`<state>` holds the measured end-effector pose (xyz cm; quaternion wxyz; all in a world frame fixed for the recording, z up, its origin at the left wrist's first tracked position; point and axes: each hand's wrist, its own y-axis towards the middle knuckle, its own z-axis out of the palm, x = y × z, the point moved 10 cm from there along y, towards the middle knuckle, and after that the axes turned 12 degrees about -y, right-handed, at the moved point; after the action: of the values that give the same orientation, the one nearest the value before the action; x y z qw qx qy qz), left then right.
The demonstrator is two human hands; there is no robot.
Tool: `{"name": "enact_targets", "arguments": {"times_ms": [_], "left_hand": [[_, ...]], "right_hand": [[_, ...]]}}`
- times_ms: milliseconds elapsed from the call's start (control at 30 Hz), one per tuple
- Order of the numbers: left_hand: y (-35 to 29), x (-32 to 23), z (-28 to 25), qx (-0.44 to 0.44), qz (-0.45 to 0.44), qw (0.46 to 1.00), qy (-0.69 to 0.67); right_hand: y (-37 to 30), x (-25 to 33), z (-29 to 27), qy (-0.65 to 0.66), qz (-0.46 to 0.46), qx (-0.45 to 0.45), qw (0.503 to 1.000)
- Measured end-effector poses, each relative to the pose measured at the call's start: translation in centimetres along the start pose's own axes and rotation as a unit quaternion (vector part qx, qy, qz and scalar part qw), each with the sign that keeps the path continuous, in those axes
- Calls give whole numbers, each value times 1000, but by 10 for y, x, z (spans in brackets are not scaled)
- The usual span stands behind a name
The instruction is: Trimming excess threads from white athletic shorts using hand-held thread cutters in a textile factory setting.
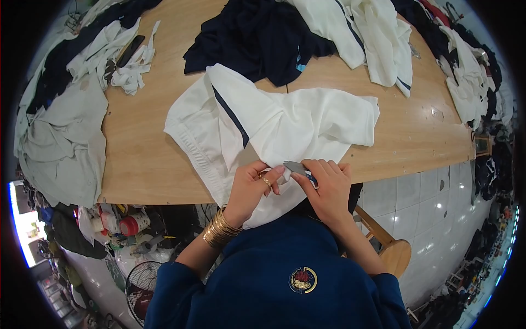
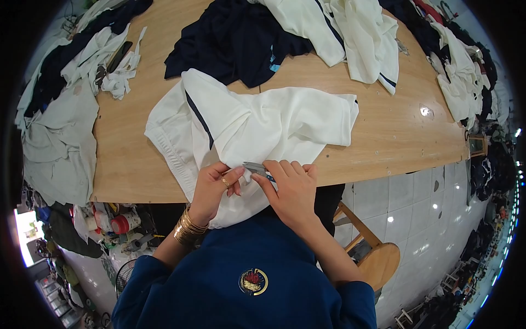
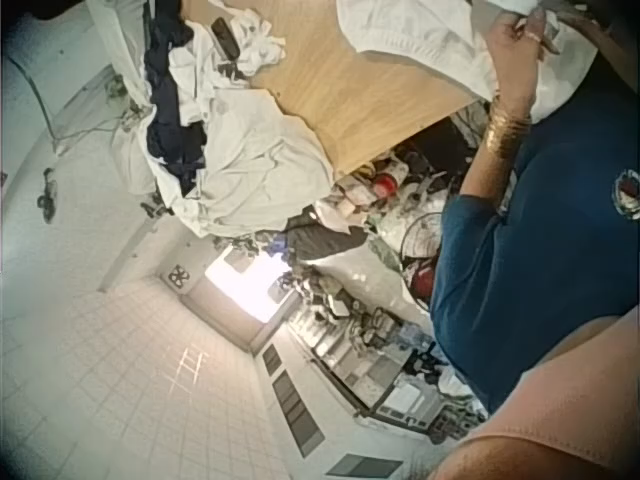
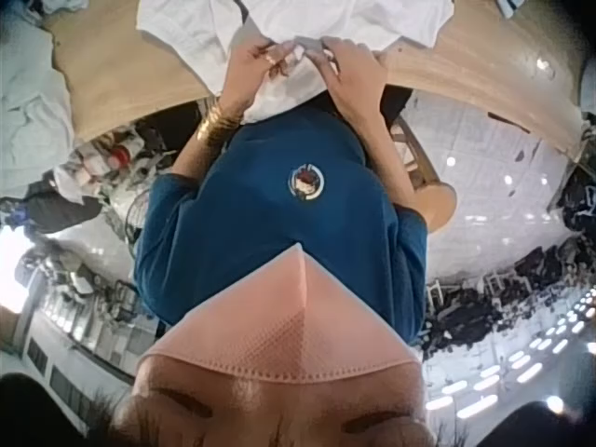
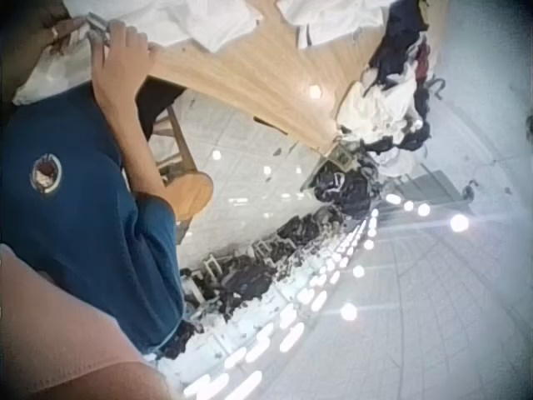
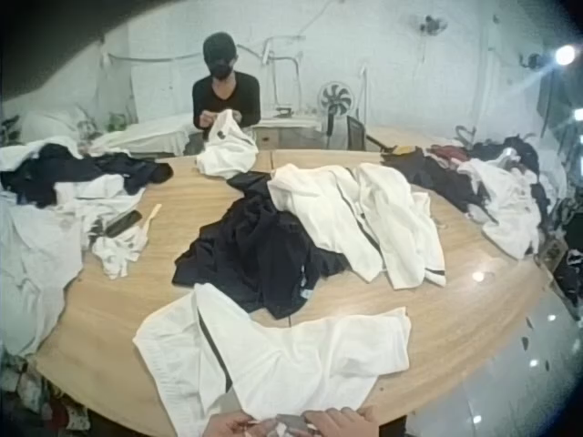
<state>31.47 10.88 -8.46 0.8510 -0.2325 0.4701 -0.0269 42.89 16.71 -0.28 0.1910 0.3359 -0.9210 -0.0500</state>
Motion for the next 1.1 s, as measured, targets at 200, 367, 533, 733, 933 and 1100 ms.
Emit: {"name": "enact_targets", "arguments": {"times_ms": [200, 367, 533, 733, 933, 1100], "left_hand": [[0, -1, 1, 2, 2, 1000, -4], [1, 0, 0, -2, 7, 1000, -13], [3, -1, -2, -14, 19, 1000, -21], [3, -1, -2, -16, 22, 999, -20], [4, 2, -3, -13, 22, 999, -24], [5, 4, -4, -12, 23, 999, -25]], "right_hand": [[0, 1, 0, -4, -3, -13, 1000], [1, -1, -1, 15, 7, -13, 1000], [-1, -6, -1, 26, 24, -5, 999], [-1, -7, 0, 24, 29, -8, 999], [0, -7, 3, 29, 33, -2, 999], [2, -6, 4, 31, 34, 1, 999]]}}
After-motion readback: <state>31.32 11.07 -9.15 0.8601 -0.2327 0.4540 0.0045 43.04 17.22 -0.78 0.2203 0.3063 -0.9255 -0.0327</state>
